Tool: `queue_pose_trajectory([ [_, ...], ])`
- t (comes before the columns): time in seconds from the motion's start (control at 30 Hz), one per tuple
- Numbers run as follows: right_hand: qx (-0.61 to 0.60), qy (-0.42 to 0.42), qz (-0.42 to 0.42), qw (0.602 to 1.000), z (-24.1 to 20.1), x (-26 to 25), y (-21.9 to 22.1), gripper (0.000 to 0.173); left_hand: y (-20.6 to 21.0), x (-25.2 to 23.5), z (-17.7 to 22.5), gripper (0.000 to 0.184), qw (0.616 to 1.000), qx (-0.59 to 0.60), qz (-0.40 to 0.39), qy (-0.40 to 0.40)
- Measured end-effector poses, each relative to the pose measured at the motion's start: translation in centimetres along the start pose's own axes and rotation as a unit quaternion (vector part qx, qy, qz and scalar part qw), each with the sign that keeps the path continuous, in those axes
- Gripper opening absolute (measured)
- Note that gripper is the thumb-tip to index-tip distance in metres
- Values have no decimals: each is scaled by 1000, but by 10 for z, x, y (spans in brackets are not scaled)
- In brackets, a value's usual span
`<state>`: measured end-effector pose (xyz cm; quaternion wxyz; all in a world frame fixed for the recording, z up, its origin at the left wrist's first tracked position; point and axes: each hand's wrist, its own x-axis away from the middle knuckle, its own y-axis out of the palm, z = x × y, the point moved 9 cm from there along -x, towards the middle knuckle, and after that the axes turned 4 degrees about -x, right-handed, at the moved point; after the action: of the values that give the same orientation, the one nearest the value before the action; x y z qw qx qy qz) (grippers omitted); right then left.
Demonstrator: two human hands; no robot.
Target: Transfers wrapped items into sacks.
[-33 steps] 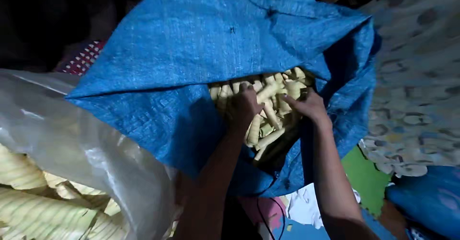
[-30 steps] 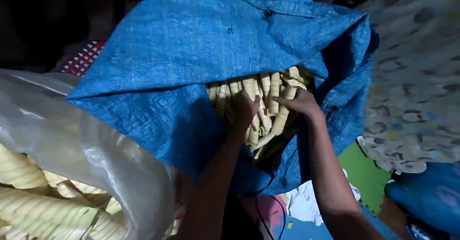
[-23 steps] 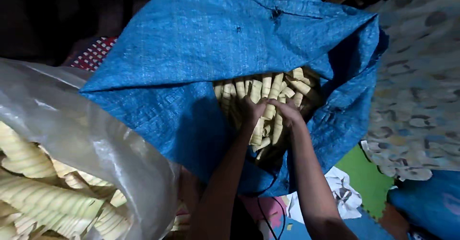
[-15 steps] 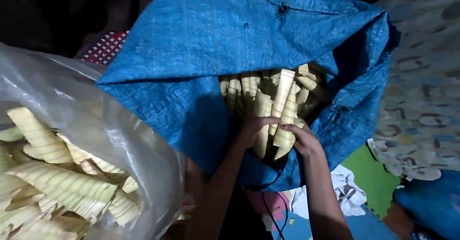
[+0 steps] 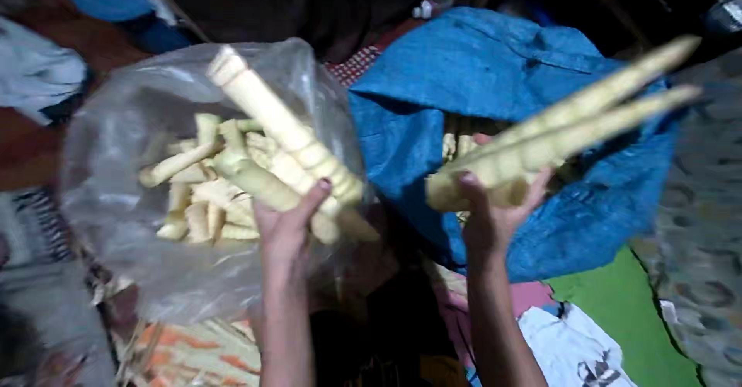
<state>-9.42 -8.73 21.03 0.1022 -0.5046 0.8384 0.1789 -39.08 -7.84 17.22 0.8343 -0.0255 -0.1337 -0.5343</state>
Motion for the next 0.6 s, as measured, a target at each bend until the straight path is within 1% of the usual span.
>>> queue_pose_trajectory([
  [0.03, -11, 34, -50, 998, 6, 11, 39, 92, -34, -7, 9, 65, 998, -27, 48, 6],
  [0.07, 5, 72, -100, 992, 14, 22, 75, 86, -66, -17, 14, 63, 993, -68, 91, 9],
  [0.1, 43, 108, -152, 981, 25, 33, 108, 84, -95, -29, 14, 67, 984, -126, 124, 6],
  [0.13, 87, 151, -203, 964, 35, 42, 136, 84, -120, -44, 14, 75, 972, -186, 140, 3],
  [0.17, 123, 182, -242, 945, 40, 52, 154, 84, -141, -57, 13, 86, 960, -244, 138, 6],
  [0.2, 141, 198, -258, 935, 39, 59, 160, 82, -155, -65, 16, 95, 946, -297, 126, 18],
  [0.23, 139, 202, -254, 936, 33, 62, 158, 79, -161, -68, 27, 100, 936, -327, 119, 49],
  [0.27, 130, 200, -234, 943, 25, 63, 147, 75, -158, -63, 41, 99, 928, -342, 112, 99],
  [0.3, 108, 205, -201, 952, 19, 65, 129, 70, -144, -52, 54, 94, 924, -342, 88, 146],
  [0.33, 74, 221, -155, 960, 17, 69, 106, 64, -119, -36, 60, 85, 923, -335, 35, 185],
  [0.37, 28, 245, -103, 964, 17, 75, 84, 55, -85, -13, 58, 77, 923, -323, -47, 202],
  [0.4, -25, 272, -52, 961, 19, 79, 67, 47, -47, 15, 46, 70, 918, -313, -154, 190],
  [0.43, -71, 294, -13, 953, 20, 82, 55, 43, -12, 45, 23, 65, 900, -302, -270, 160],
  [0.47, -103, 304, 16, 947, 21, 82, 45, 42, 20, 74, -8, 61, 873, -277, -383, 116],
  [0.5, -109, 303, 24, 946, 21, 80, 37, 43, 50, 99, -38, 56, 847, -237, -470, 74],
  [0.53, -86, 296, 4, 951, 21, 75, 26, 47, 76, 117, -61, 48, 823, -194, -533, 29],
  [0.57, -54, 281, -29, 958, 23, 68, 12, 53, 98, 126, -79, 36, 810, -163, -563, -14],
  [0.6, -27, 266, -50, 962, 28, 59, -8, 57, 115, 125, -95, 25, 805, -156, -570, -50],
])
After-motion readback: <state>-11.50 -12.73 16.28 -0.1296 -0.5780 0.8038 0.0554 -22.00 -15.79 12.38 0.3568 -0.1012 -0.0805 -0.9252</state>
